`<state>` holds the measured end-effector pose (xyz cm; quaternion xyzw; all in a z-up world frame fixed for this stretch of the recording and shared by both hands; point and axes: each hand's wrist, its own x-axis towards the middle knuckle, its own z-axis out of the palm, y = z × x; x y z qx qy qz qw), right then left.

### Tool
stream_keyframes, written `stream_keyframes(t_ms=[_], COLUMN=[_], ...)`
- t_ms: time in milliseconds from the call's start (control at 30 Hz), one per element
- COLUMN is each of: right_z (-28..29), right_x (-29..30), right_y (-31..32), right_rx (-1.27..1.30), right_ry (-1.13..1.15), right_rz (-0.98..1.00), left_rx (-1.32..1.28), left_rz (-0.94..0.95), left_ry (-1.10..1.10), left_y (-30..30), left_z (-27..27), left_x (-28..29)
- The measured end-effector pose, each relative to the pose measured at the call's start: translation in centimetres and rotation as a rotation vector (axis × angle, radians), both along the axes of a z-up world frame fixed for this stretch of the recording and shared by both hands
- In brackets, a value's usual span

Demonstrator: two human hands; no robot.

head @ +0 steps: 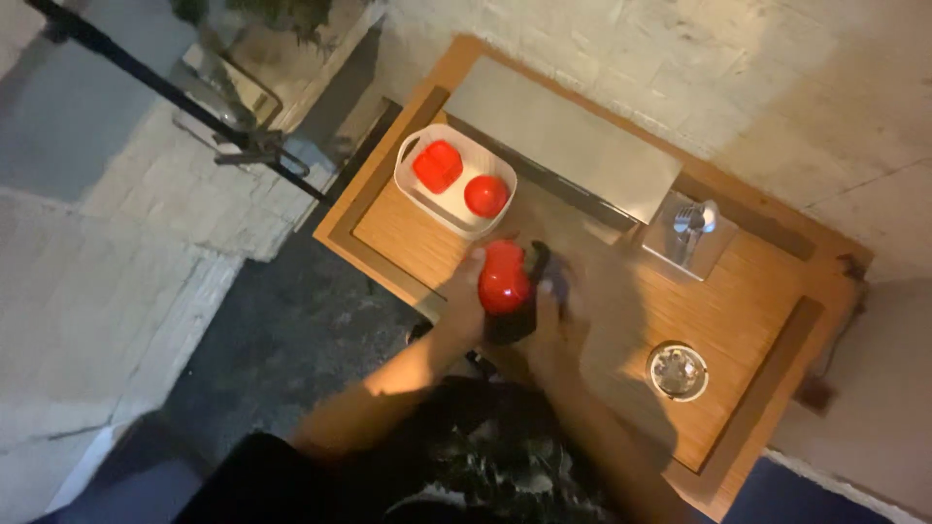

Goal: Cleaning red condiment containers with a cloth at a condiment station.

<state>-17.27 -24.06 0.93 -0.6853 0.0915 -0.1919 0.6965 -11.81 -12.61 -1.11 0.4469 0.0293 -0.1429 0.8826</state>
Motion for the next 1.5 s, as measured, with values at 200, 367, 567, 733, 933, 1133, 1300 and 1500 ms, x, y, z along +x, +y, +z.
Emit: stream_keyframes(t_ms=[200, 367, 567, 733, 933, 1133, 1300, 1500], right_z=[-2.5, -1.5, 0.0, 1.2, -0.6, -9.0, -8.9, -0.5], right_x=[-1.4, -1.8, -1.0, -1.8, -1.6, -0.2, -0.9, -0.6], right_y=[-2.9, -2.0, -3.2, -2.4, -1.6, -4.8, -5.2, -3.7], right_rx=[-0.596, 0.212, 0.203, -0.097, -0.120, -0.245, 0.226, -0.127], right_ry=[0.221, 0.143, 0.087, -0.199, -0.217, 0.056, 0.014, 0.036], right_rz=[0.095, -0.027, 0.019, 0.042, 0.064, -0.064, -0.123, -0.195], left_rx=[0.536, 0.406, 0.516, 0.739, 0.573, 0.507, 0.440, 0.642], left_rz=[0.032, 0.038, 0.084, 0.071, -0.030, -0.142, -0.121, -0.109], left_ry=[-0.336, -0.440, -0.315, -0.411, -0.424, -0.462, -0.374, -0.728], left_y=[-0.5, -1.1, -2.2, -2.1, -1.7, -2.1, -3.8, -5.7], left_z=[-1.0, 0.8, 2.7, 1.2, -0.5, 2.6, 1.1, 2.2], left_x=[-1.2, -0.2, 0.6, 1.1, 1.6, 2.1, 2.2, 1.8])
